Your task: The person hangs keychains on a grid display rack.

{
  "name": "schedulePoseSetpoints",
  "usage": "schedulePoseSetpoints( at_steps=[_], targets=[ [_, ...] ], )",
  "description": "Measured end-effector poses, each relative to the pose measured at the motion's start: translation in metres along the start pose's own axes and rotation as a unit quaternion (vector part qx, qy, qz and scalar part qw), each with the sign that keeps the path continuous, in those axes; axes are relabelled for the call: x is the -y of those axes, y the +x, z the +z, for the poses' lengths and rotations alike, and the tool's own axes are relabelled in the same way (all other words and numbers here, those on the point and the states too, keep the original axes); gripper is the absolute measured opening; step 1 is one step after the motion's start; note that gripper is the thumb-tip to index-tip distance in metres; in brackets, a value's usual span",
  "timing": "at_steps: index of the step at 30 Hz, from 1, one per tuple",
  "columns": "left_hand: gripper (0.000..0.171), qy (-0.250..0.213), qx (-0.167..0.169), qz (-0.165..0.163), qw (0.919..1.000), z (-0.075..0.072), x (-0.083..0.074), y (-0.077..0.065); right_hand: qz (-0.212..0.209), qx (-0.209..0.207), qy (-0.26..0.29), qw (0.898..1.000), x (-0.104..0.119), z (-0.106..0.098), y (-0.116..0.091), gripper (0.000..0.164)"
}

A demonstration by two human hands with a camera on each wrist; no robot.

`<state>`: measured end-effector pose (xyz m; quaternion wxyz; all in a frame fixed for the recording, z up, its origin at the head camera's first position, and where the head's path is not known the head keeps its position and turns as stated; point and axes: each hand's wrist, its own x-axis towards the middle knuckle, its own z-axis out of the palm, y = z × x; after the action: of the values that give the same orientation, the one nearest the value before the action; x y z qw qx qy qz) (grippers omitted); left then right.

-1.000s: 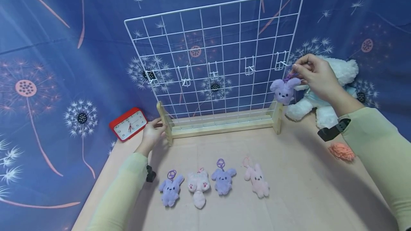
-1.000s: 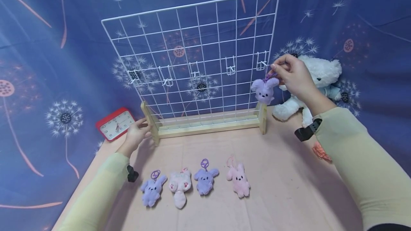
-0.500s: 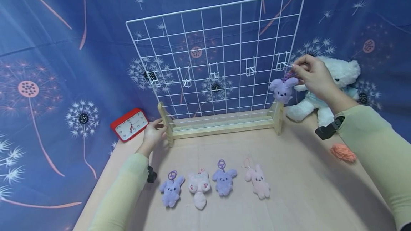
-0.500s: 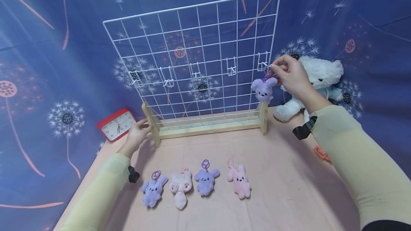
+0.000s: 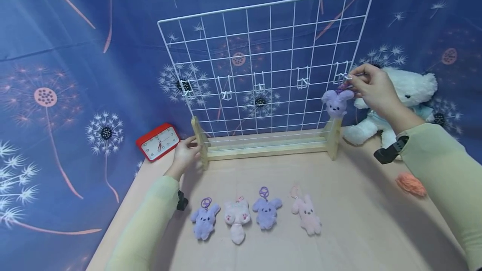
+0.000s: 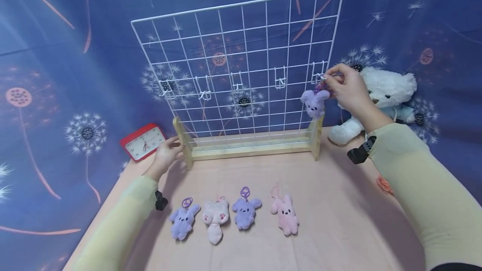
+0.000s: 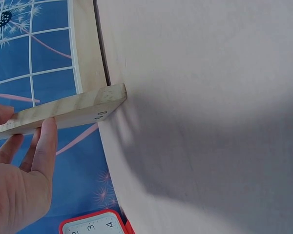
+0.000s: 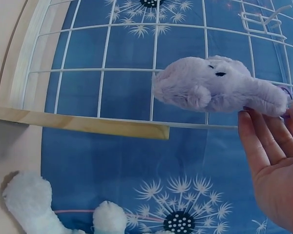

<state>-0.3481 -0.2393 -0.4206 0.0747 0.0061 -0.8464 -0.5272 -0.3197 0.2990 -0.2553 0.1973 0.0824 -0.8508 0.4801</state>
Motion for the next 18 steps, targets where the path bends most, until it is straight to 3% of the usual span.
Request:
schedulePoseSetpoints(
  at_steps=[7, 18],
  targets=[
    [0.052, 0.022, 0.000, 0.017, 0.9996, 0.0011, -0.0004, 0.0018, 0.015, -0.011, -0.009, 1.000, -0.0002, -0.0002, 0.0036, 0.020],
    [0.053, 0.011, 0.000, 0.002, 0.9999, 0.0002, 0.0003, 0.0018, 0.035, -0.017, -0.042, 0.998, 0.0002, 0.0042, 0.0096, 0.030]
  ],
)
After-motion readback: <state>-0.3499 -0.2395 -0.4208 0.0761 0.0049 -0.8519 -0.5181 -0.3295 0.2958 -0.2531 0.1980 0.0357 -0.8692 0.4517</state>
